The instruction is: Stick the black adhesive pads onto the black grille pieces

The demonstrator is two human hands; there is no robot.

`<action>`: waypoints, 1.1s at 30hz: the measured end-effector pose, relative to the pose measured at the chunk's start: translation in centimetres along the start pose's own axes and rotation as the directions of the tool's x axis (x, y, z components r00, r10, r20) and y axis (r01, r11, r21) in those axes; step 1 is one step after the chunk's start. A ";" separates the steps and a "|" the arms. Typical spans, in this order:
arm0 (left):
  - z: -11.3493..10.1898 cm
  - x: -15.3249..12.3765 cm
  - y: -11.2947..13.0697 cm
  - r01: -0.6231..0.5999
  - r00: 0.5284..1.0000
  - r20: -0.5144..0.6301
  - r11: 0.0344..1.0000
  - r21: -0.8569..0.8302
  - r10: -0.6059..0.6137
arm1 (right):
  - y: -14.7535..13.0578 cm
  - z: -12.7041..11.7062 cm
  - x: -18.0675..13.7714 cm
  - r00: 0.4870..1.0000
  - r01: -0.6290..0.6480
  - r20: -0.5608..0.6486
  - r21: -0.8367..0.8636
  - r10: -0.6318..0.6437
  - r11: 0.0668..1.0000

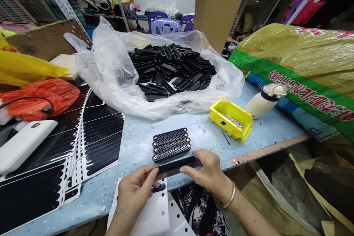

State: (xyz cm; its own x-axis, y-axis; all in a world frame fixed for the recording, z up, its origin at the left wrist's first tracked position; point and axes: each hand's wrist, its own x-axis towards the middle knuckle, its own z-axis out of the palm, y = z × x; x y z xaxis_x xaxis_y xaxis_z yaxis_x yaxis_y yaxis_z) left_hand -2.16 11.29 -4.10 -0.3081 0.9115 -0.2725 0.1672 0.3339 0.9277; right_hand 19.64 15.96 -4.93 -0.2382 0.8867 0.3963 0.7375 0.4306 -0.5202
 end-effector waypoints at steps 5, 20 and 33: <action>0.2 0.3 -0.8 -0.055 0.998 -0.004 0.998 0.037 0.055 | -1.1 1.6 0.2 0.988 -0.156 -0.010 -0.047 0.156 0.987; 0.3 -1.3 0.9 -0.655 0.668 -0.054 0.621 0.431 0.742 | 0.1 1.7 -0.7 0.995 -0.073 -0.067 0.018 0.074 0.997; 2.2 -1.4 -0.9 -0.864 0.421 0.501 0.166 0.475 0.756 | 0.9 2.1 -1.1 0.994 -0.013 -0.108 0.115 0.025 0.993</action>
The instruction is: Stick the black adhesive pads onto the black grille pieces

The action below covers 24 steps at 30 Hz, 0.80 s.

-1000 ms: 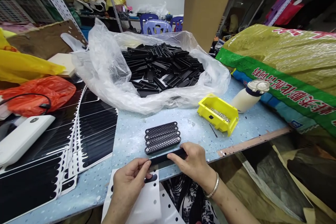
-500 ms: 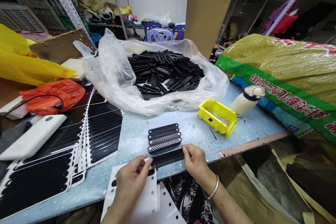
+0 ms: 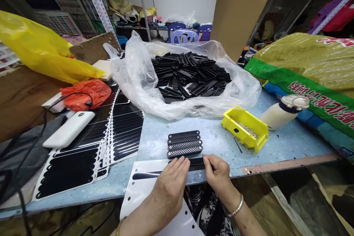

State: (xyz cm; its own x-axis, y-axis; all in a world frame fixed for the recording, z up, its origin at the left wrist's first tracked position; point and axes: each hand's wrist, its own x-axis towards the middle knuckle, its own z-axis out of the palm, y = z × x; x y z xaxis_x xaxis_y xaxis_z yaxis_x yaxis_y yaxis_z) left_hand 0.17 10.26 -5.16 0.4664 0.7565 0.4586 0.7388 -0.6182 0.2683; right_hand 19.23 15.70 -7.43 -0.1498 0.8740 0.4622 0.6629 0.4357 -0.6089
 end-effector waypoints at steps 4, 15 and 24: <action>-2.1 -2.1 -1.8 0.098 0.995 -0.001 0.995 -0.010 -0.098 | -0.2 -0.2 0.0 1.000 -0.011 -0.003 -0.006 0.011 1.000; -3.0 -1.1 -2.3 0.561 0.799 -0.154 0.813 -0.155 -0.581 | -0.3 -0.1 0.0 0.997 0.066 -0.036 -0.046 -0.068 0.997; -1.4 1.5 -2.4 0.733 0.613 0.130 0.500 -0.460 -0.779 | -0.1 -0.3 0.1 0.998 0.055 -0.011 0.017 -0.055 0.998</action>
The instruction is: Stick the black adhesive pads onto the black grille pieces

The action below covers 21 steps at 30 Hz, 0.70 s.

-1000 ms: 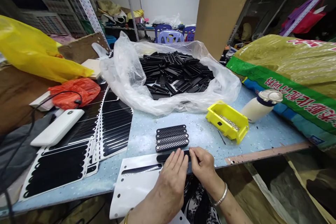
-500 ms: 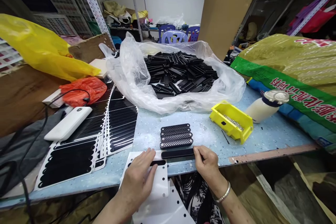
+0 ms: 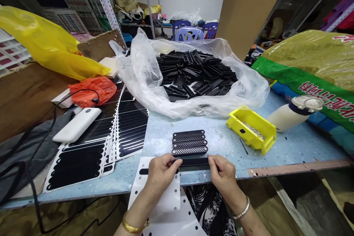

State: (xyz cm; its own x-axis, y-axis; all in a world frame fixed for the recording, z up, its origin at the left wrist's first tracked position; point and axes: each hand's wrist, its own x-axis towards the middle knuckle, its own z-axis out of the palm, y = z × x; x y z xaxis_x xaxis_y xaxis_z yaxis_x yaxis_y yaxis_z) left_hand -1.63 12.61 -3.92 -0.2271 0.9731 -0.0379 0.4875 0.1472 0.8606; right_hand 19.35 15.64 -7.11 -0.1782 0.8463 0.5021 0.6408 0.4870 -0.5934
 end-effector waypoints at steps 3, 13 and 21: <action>-0.1 0.2 0.2 -0.015 1.000 0.006 1.000 0.023 0.015 | 0.0 -0.1 0.0 1.000 -0.012 0.010 -0.005 0.012 1.000; -1.3 0.0 0.2 0.049 0.993 0.116 0.990 -0.131 -0.034 | -0.2 0.0 0.0 1.000 -0.004 -0.018 -0.023 0.004 1.000; -1.8 0.3 -0.6 0.131 0.972 0.225 0.953 -0.272 -0.069 | 0.1 -0.1 -0.1 0.996 -0.082 0.037 -0.014 0.082 0.997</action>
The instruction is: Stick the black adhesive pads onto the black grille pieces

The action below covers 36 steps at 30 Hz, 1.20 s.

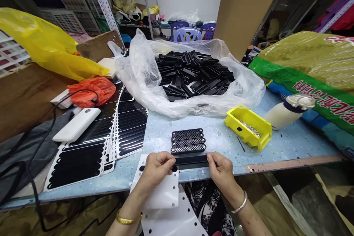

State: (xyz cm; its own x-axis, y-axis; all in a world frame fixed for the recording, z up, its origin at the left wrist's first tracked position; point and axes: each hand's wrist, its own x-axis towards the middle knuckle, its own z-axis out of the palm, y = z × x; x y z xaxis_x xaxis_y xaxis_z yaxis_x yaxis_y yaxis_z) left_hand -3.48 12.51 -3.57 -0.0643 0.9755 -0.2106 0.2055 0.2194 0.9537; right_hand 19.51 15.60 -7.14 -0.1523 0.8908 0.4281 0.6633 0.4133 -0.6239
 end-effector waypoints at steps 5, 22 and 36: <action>0.3 0.3 0.2 0.031 1.000 -0.003 1.000 -0.005 -0.031 | -0.2 -0.9 0.5 0.981 -0.154 0.136 0.090 0.141 0.984; -6.6 -6.3 -3.5 0.216 0.860 -0.506 0.852 0.476 0.065 | -7.3 -0.6 -4.7 0.682 -0.668 0.671 0.408 0.291 0.622; -4.2 -9.5 -1.9 0.184 0.872 -0.189 0.660 -0.728 -0.451 | -6.1 0.9 -6.5 0.841 -0.481 0.452 0.373 0.297 0.794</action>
State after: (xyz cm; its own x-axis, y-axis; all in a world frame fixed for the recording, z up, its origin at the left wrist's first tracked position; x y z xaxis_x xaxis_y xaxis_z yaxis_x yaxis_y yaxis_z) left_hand -7.36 2.74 -2.51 -0.3330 0.7486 -0.5734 -0.5876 0.3108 0.7471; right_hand 15.75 7.46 -6.71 -0.2623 0.9574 -0.1211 0.3266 -0.0300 -0.9447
